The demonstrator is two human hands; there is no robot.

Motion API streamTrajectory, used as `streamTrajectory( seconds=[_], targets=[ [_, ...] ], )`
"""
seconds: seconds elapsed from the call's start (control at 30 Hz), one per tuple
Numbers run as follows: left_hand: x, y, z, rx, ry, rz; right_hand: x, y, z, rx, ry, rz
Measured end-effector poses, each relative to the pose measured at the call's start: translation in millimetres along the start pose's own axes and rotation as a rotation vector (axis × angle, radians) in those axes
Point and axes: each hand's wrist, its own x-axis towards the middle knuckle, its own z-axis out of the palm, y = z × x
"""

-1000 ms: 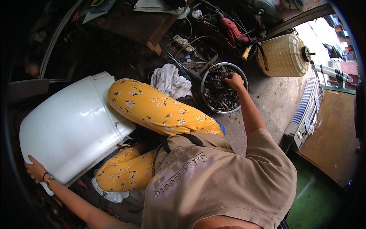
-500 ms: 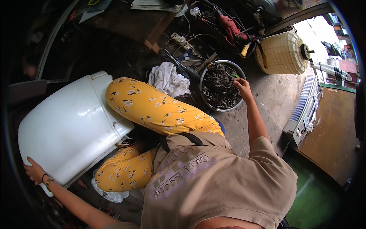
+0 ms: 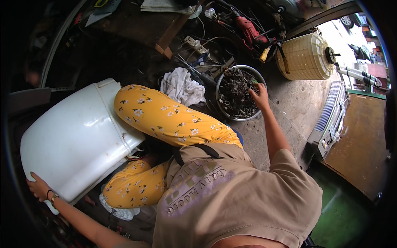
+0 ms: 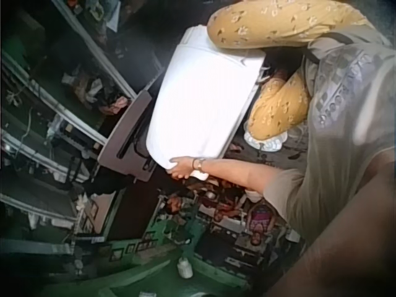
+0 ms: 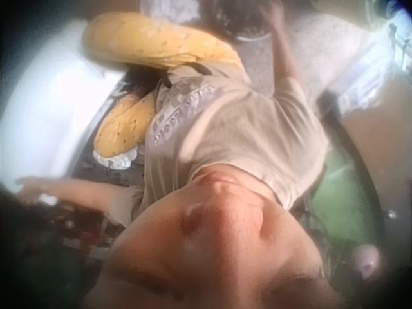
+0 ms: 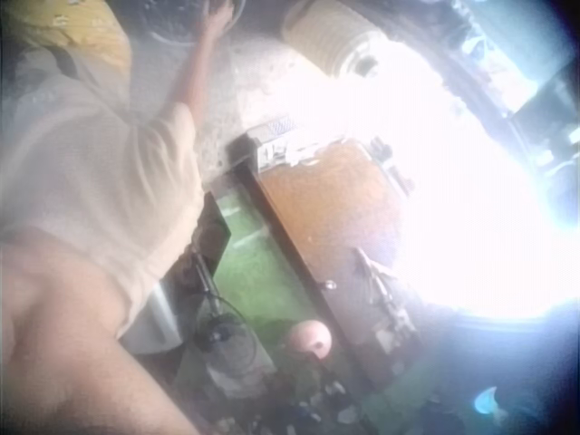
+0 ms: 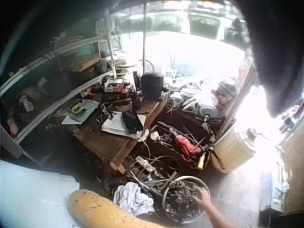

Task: The person works on a washing machine tub by hand and with a screwdriver, first detaching parts and then picking through a bucket of screws to reassemble a component onto the plastic tub.

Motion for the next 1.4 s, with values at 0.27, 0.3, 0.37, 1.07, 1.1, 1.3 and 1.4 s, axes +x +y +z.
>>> streamTrajectory(
  seconds=[0.27,0.3,0.37,1.07,1.1,1.3,1.4],
  targets=[
    [0,6,-5,0.029,-0.014,-0.002,14,-103,49,-0.541,-0.204,-0.111],
    [0,9,-7,0.026,-0.015,-0.001,12,-102,51,-0.594,-0.245,-0.100],
    [0,4,-4,-0.004,0.010,0.004,7,-99,47,-0.519,-0.208,-0.159],
    [-1,-3,3,-0.012,0.019,0.002,-66,-58,14,-0.166,0.090,-0.147],
    [-1,-3,3,-0.013,0.018,0.001,-56,-59,18,-0.151,0.144,-0.106],
    [-2,-2,-2,-0.013,0.030,0.025,-58,-37,19,-0.228,-0.111,-0.319],
    [-2,0,-4,-0.028,0.009,0.014,-51,-42,13,-0.186,-0.091,-0.352]
  ],
)
